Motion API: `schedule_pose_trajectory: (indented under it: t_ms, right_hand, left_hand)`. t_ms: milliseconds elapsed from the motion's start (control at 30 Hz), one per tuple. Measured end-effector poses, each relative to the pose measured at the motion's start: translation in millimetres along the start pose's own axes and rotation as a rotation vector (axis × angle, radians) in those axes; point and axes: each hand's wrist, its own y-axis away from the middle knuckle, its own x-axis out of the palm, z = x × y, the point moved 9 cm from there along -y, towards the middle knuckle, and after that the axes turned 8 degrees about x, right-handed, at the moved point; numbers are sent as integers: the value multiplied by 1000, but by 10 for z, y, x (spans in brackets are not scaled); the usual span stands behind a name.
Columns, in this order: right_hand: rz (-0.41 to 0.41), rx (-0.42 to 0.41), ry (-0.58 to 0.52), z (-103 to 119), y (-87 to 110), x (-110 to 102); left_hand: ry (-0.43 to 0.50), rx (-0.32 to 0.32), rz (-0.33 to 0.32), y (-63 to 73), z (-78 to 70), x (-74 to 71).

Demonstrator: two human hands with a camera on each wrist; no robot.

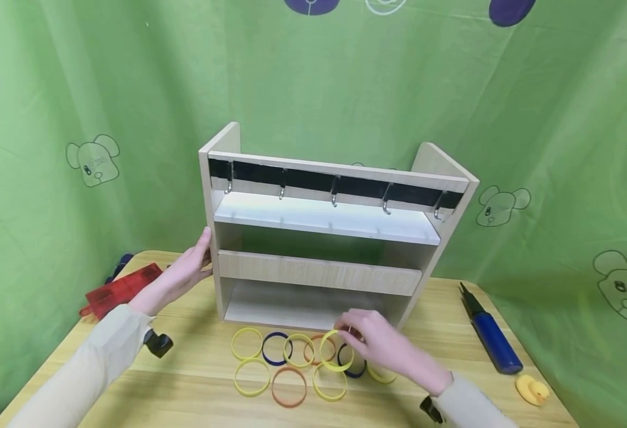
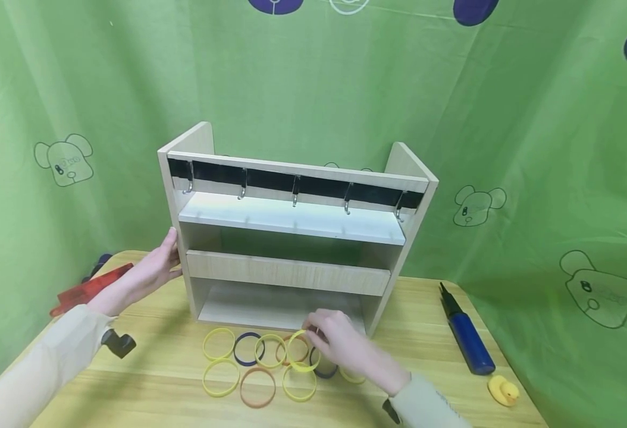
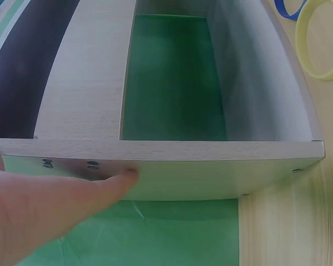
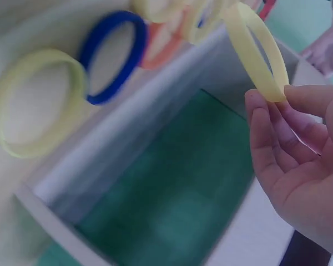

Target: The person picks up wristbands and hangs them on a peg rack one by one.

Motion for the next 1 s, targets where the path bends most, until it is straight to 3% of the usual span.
schedule_pose_trajectory:
  t_ms: [233, 600, 1000]
  right_hand:
    - [4, -10, 36, 221, -296, -269]
    - [-128, -137, 64, 733, -857, -926]
    - [-238, -240, 73, 1222, -1432, -1352]
  left_hand:
    - [-6, -15, -7, 5, 4, 0]
    - [-9, -17, -14, 6, 21, 2]
    - [12, -12, -10, 6, 30, -3]
